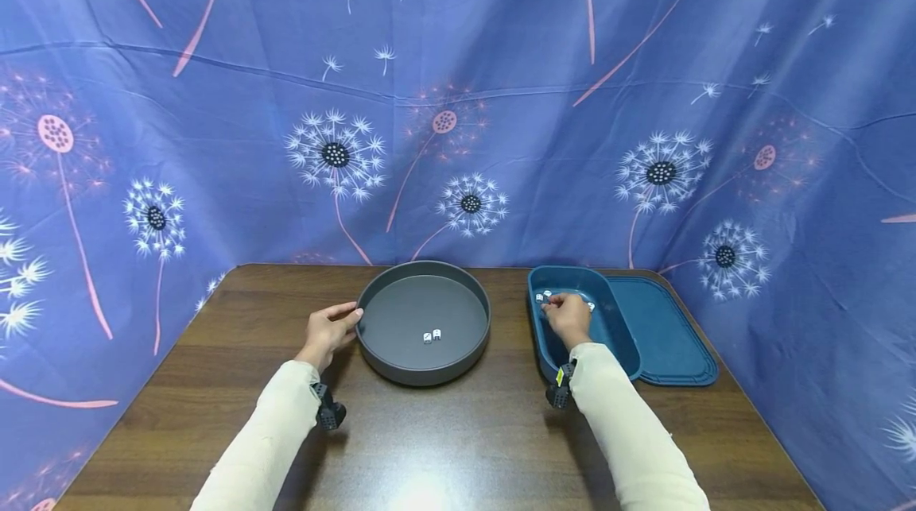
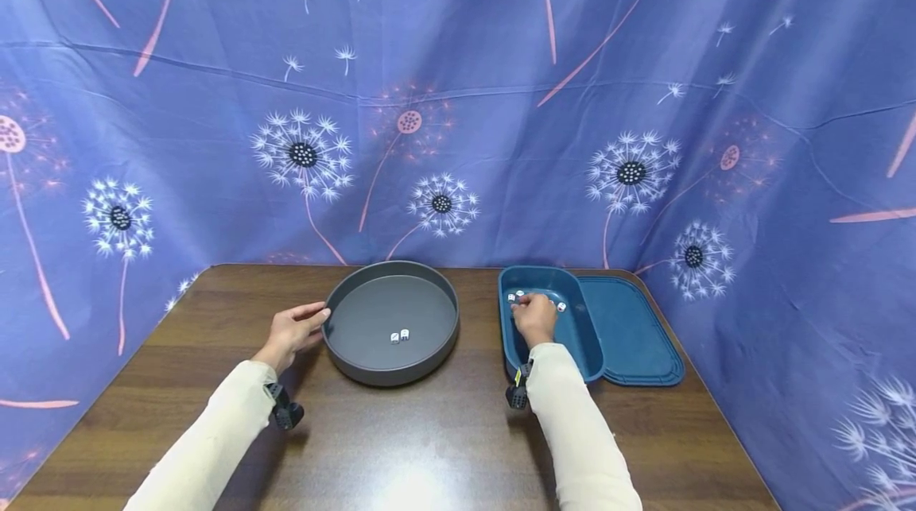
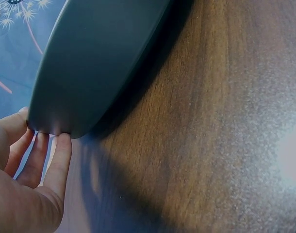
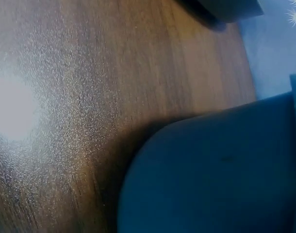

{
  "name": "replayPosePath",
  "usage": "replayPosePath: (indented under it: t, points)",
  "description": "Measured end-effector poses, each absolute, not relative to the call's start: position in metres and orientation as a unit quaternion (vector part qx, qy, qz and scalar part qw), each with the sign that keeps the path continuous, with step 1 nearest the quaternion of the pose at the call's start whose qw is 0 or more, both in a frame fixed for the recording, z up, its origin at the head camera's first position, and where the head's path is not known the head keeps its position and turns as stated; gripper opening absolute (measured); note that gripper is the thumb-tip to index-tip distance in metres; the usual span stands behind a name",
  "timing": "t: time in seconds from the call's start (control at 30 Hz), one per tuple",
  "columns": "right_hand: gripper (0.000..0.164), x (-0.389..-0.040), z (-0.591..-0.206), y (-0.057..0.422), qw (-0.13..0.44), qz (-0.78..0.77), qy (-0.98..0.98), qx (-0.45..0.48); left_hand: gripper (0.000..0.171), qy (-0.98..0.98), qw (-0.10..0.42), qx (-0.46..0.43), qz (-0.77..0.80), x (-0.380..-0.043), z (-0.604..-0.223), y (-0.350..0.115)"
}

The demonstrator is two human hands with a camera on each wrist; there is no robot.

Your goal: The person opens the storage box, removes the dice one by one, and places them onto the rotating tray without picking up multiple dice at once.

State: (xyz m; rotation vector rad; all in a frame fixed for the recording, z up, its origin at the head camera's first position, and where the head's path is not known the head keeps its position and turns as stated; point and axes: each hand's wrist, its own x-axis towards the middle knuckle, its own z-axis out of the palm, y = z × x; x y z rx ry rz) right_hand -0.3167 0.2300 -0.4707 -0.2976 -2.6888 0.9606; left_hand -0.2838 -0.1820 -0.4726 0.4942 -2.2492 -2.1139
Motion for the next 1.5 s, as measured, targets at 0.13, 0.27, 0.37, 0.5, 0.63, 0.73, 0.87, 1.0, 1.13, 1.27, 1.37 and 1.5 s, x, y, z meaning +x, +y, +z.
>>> replayPosePath:
  t: [0.13,0.27,0.37,0.5,0.63,0.73,0.87,1.0,1.13,1.27,1.37,1.5]
  points:
    - [0.021,-0.3185,-0.4714,0.2313,0.129,0.326,-0.932,-0.095,0.04,-0.723,0.005,0.154,-0.673,-0.2857,-0.4723,-0.1813]
    - [0.022,-0.3196,-0.4743,0.2323,0.136,0.311,-0.937,-0.086,0.039,-0.726,0.003,0.15,-0.671,-0.2884,-0.4717,-0.1803]
    - [0.023,-0.3197,-0.4779,0.2329,0.135,0.295,-0.943,-0.08,0.038,-0.728,0.004,0.153,-0.668,-0.2897,-0.4712,-0.1801]
    - [0.026,-0.3196,-0.4803,0.2328,0.138,0.285,-0.946,-0.073,0.038,-0.727,0.003,0.155,-0.669,-0.29,-0.4697,-0.1803]
    - [0.028,-0.3203,-0.4798,0.2323,0.139,0.278,-0.948,-0.069,0.039,-0.723,0.003,0.157,-0.673,-0.2895,-0.4688,-0.1801]
    - [0.027,-0.3199,-0.4801,0.2327,0.134,0.272,-0.951,-0.065,0.039,-0.721,0.003,0.158,-0.675,-0.2888,-0.4688,-0.1795]
    - [0.02,-0.3183,-0.4794,0.2331,0.129,0.274,-0.951,-0.063,0.04,-0.718,0.005,0.16,-0.677,-0.2882,-0.468,-0.1786]
    - [0.014,-0.3171,-0.4785,0.2333,0.121,0.281,-0.95,-0.07,0.039,-0.717,0.007,0.161,-0.678,-0.2877,-0.4677,-0.1785]
    - [0.013,-0.3167,-0.4791,0.2331,0.113,0.283,-0.949,-0.078,0.038,-0.719,0.007,0.161,-0.676,-0.2871,-0.4681,-0.1791]
    - [0.012,-0.3163,-0.4802,0.2323,0.11,0.281,-0.95,-0.085,0.038,-0.722,0.008,0.162,-0.672,-0.2868,-0.4689,-0.18]
    - [0.011,-0.3158,-0.4801,0.2318,0.105,0.28,-0.95,-0.087,0.038,-0.725,0.008,0.161,-0.669,-0.2862,-0.4697,-0.1808]
    - [0.013,-0.3151,-0.4763,0.2312,0.103,0.285,-0.948,-0.093,0.038,-0.727,0.008,0.159,-0.668,-0.2845,-0.4707,-0.1818]
